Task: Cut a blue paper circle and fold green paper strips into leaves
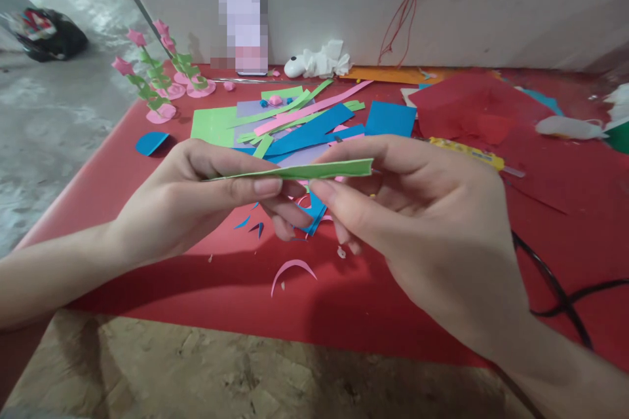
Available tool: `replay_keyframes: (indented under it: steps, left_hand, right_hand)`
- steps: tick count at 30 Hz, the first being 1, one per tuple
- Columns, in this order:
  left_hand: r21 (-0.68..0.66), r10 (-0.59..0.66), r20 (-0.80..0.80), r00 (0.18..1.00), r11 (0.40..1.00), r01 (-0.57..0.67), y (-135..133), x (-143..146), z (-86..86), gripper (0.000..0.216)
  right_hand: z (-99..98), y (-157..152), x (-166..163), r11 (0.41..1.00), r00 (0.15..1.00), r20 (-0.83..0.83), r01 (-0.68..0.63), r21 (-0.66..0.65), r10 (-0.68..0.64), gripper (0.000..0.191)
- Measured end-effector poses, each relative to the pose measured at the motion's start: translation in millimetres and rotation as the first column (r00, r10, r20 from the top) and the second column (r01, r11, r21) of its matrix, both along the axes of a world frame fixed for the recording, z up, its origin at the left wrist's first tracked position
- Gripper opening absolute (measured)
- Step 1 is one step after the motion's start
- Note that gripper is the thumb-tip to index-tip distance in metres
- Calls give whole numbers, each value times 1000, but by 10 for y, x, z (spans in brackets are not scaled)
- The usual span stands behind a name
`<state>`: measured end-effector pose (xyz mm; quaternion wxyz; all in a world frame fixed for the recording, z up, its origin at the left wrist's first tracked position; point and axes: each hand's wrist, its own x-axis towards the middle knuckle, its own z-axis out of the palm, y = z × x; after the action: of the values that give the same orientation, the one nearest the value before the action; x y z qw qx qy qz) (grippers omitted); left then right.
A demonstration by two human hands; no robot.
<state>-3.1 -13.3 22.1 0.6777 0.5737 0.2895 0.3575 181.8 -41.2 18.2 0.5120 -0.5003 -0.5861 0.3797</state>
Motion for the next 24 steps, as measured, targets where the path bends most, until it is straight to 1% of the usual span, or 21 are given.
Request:
replay_keyframes:
  steps: [4,9,13,17,21,24]
  left_hand:
    - [-10,-36,4,999,999,36,-4,-10,-3,15]
    - [13,-64,34,997,998,64,-9,-23,12,19]
    - [31,-82,32,996,996,81,-10,-31,8,19]
    - [16,-94,31,995,995,94,-7,-25,-5,19]
    - [7,-97,19,995,995,97,-10,-17,0,19]
    - [0,-98,20,995,995,98,-13,-14,11,21]
  right_hand:
    - [28,-21,13,999,999,-1,-46,13,46,27]
    - [32,-45,22,999,998,-20,-54,5,54,27]
    - [28,-36,-2,999,999,51,-6,40,4,29]
    - [3,-31,-20,999,995,94,11,49,-16,21]
    - [-26,-33,-17,999,994,103,27,24,-30,15]
    - [-26,-31,-15,999,995,93,45,13,-46,15]
